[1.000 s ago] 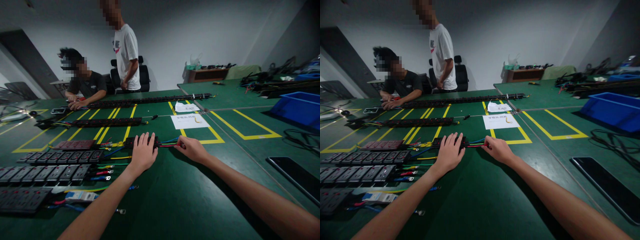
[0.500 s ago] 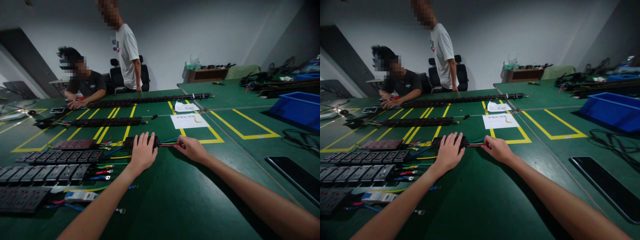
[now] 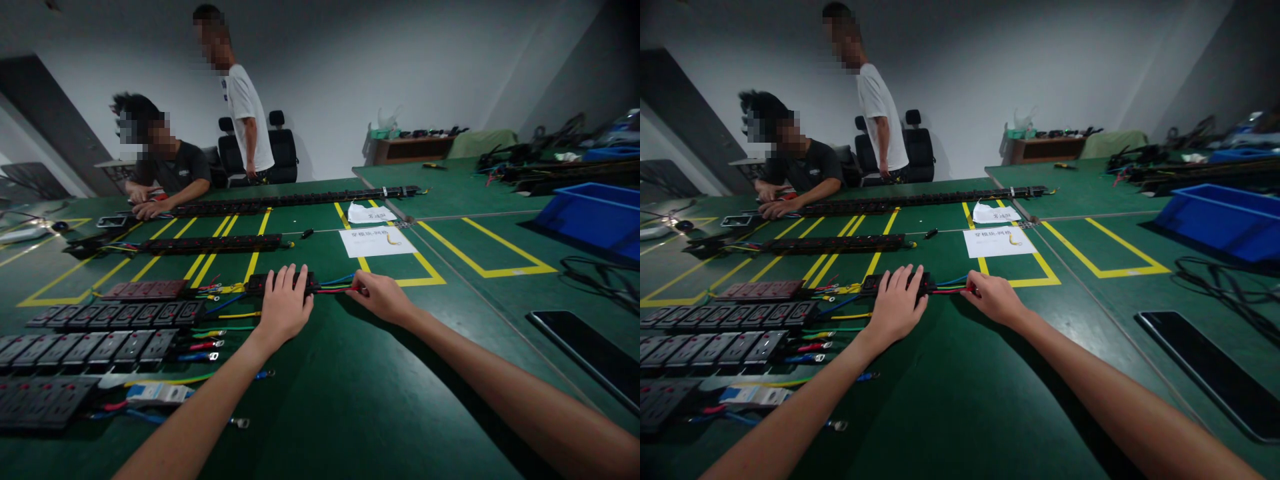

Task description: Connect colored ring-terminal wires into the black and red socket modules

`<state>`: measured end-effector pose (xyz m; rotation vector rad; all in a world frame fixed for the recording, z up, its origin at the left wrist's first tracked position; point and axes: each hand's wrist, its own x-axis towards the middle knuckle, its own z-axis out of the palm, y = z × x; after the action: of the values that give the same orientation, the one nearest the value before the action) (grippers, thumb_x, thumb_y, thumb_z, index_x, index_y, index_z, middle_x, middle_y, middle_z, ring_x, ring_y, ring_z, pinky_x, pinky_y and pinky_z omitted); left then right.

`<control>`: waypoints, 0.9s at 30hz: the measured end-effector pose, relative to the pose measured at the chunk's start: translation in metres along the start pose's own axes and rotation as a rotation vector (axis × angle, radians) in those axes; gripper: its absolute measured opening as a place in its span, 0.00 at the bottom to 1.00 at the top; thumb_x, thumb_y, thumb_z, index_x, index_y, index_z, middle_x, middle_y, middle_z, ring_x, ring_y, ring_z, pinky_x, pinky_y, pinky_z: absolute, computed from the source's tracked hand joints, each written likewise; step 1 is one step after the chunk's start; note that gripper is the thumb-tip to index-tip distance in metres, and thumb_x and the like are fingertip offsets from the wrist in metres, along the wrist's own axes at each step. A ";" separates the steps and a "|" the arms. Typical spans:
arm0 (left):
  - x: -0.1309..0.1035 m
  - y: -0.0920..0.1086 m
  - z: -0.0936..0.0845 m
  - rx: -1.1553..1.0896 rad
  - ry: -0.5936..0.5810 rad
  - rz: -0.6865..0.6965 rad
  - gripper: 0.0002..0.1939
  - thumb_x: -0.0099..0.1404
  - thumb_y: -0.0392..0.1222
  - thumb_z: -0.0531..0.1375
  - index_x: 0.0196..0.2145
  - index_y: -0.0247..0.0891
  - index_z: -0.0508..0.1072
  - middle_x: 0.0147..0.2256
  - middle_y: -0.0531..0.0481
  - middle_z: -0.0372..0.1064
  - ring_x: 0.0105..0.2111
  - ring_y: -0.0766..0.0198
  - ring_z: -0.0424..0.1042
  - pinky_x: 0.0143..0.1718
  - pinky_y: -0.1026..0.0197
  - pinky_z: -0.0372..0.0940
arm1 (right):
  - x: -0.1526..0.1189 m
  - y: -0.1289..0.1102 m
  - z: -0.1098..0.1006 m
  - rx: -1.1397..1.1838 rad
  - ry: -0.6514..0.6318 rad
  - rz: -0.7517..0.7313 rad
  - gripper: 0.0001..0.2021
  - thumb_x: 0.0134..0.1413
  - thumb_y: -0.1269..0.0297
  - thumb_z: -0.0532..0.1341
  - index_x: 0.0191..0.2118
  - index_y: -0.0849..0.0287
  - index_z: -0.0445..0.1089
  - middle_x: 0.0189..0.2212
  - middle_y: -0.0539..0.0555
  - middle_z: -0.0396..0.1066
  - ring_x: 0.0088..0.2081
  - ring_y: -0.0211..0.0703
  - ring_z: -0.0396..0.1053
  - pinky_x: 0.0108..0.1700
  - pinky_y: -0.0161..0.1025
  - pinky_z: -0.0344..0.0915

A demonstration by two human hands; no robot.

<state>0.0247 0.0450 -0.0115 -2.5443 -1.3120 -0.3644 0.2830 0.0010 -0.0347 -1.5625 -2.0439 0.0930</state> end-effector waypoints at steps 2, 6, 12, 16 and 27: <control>0.000 0.000 0.000 -0.006 -0.007 0.001 0.32 0.74 0.52 0.48 0.71 0.38 0.58 0.67 0.38 0.60 0.67 0.45 0.58 0.68 0.38 0.51 | 0.000 0.000 0.000 -0.005 -0.005 -0.001 0.06 0.61 0.60 0.62 0.35 0.54 0.66 0.26 0.49 0.71 0.25 0.41 0.66 0.28 0.36 0.51; -0.001 0.001 0.000 0.009 0.011 -0.001 0.31 0.74 0.51 0.49 0.70 0.38 0.58 0.67 0.38 0.59 0.67 0.45 0.58 0.69 0.38 0.50 | 0.000 0.001 0.001 0.003 -0.005 0.010 0.06 0.61 0.60 0.62 0.35 0.54 0.66 0.25 0.49 0.70 0.25 0.41 0.66 0.29 0.36 0.51; 0.000 0.002 -0.002 0.010 0.001 -0.003 0.32 0.74 0.51 0.49 0.71 0.37 0.58 0.67 0.37 0.60 0.67 0.45 0.58 0.68 0.38 0.51 | 0.000 0.001 0.001 0.003 -0.004 0.014 0.07 0.61 0.59 0.61 0.35 0.54 0.66 0.25 0.49 0.70 0.25 0.41 0.66 0.29 0.36 0.51; 0.000 0.001 -0.003 -0.001 -0.008 -0.001 0.32 0.75 0.52 0.49 0.71 0.37 0.57 0.67 0.37 0.59 0.67 0.45 0.58 0.68 0.37 0.51 | 0.000 0.001 0.001 0.007 -0.004 0.006 0.06 0.61 0.59 0.61 0.35 0.54 0.66 0.25 0.49 0.70 0.25 0.41 0.65 0.29 0.36 0.51; 0.000 0.001 -0.001 -0.002 -0.004 0.001 0.32 0.74 0.52 0.48 0.71 0.38 0.57 0.67 0.38 0.60 0.67 0.45 0.58 0.68 0.37 0.51 | 0.000 0.000 0.000 0.008 0.000 -0.002 0.07 0.61 0.59 0.61 0.35 0.54 0.65 0.25 0.49 0.70 0.25 0.41 0.66 0.29 0.37 0.52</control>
<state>0.0251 0.0444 -0.0106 -2.5482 -1.3128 -0.3601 0.2831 0.0012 -0.0346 -1.5557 -2.0420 0.1007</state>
